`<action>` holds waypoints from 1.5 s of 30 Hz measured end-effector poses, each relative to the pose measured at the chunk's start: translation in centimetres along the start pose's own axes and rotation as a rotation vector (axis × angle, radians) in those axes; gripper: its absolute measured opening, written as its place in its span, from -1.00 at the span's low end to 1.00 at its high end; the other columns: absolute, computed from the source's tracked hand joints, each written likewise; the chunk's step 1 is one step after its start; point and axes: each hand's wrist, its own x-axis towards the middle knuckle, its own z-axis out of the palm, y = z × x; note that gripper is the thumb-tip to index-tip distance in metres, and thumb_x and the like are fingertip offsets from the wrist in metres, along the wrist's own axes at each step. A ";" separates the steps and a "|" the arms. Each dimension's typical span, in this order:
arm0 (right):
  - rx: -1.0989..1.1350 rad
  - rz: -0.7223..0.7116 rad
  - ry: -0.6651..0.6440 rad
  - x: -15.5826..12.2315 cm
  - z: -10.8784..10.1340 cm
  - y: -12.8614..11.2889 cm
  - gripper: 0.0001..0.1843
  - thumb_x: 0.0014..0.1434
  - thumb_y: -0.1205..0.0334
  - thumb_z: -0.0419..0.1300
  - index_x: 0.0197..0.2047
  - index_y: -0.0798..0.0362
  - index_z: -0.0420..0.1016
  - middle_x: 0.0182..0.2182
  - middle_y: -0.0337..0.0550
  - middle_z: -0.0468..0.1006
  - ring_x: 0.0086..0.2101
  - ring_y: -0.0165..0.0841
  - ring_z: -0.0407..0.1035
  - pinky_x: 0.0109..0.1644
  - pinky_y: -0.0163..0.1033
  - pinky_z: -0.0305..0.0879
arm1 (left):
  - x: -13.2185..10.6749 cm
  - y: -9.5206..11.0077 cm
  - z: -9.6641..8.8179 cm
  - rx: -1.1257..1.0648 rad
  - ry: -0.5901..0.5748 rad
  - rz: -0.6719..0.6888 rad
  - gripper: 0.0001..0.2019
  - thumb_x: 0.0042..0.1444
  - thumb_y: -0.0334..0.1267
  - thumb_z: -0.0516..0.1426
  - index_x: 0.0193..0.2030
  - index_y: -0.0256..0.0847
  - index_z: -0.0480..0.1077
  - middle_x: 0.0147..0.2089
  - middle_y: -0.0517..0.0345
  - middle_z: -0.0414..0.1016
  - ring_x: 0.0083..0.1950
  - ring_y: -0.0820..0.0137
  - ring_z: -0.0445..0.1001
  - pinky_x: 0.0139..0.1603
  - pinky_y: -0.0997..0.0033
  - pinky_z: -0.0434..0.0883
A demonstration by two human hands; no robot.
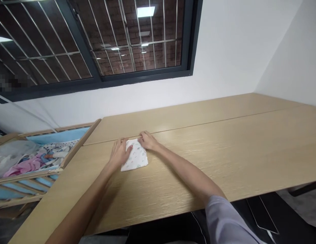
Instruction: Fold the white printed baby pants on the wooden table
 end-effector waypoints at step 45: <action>-0.232 -0.375 -0.181 -11.6 -2.2 -2.4 -0.75 0.30 0.28 0.08 -0.07 0.07 0.56 -0.14 0.01 0.60 -0.08 -0.17 0.42 0.12 -0.02 0.18 | -5.3 -2.9 -3.4 -0.106 -0.385 0.276 -0.71 0.26 -0.26 0.00 -0.16 -0.15 0.57 -0.13 -0.03 0.64 -0.10 0.17 0.56 -0.05 0.25 0.40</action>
